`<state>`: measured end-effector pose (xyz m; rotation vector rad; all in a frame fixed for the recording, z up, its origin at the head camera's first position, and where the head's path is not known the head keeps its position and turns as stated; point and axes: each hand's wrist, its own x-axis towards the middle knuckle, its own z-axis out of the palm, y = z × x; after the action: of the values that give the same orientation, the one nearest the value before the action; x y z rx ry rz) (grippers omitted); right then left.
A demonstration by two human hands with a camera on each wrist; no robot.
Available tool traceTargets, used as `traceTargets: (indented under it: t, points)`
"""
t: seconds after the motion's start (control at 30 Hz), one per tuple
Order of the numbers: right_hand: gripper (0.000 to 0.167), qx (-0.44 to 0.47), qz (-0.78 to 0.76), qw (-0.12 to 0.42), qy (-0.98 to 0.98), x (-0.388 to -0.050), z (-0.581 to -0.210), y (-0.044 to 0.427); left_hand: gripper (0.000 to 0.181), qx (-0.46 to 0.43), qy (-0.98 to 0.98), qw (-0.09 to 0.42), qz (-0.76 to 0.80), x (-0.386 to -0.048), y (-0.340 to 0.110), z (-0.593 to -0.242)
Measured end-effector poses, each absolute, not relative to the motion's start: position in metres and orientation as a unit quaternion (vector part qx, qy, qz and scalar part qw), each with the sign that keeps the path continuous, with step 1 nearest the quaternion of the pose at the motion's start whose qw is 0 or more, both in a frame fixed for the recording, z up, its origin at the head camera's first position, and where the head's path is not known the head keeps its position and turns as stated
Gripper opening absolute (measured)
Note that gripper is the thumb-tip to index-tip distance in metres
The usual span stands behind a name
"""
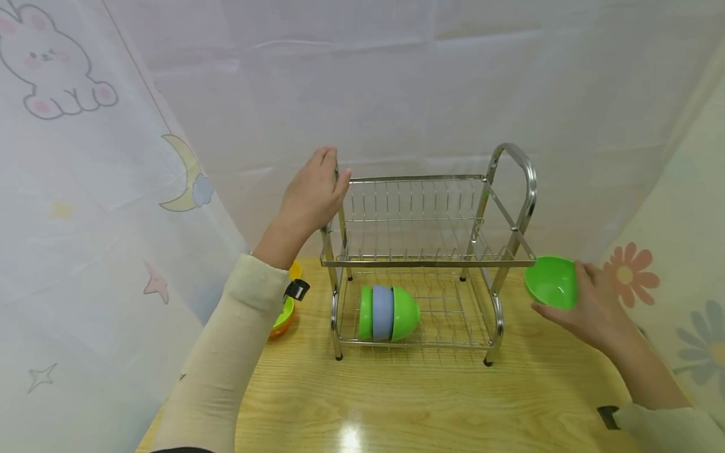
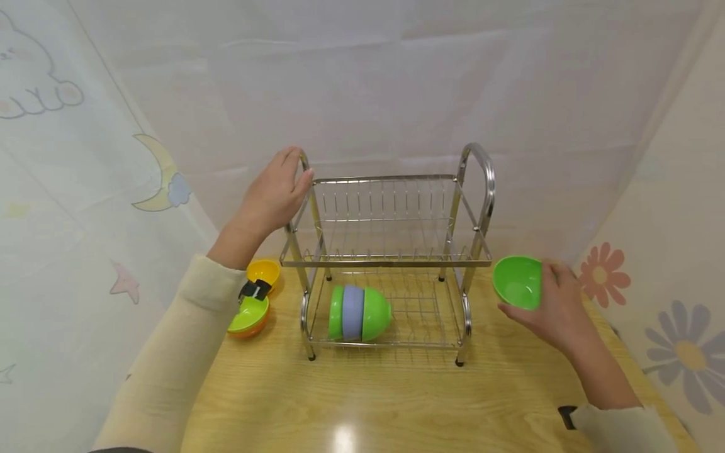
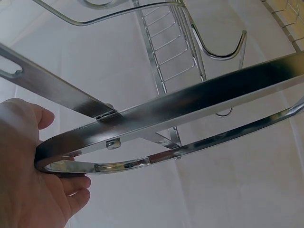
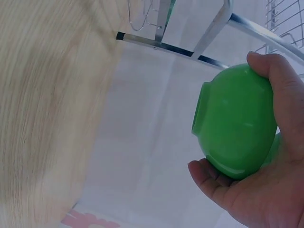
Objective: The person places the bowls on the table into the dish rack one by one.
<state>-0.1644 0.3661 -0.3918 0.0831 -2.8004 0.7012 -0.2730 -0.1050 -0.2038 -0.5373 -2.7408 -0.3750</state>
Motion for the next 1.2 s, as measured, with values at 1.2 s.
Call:
traceTargets:
  t: [1.2]
  points:
    - [0.126,0.159,0.242,0.146,-0.946,-0.100,-0.355,0.287,0.071,-0.349,-0.893,0.278,-0.058,-0.158,-0.094,-0.255]
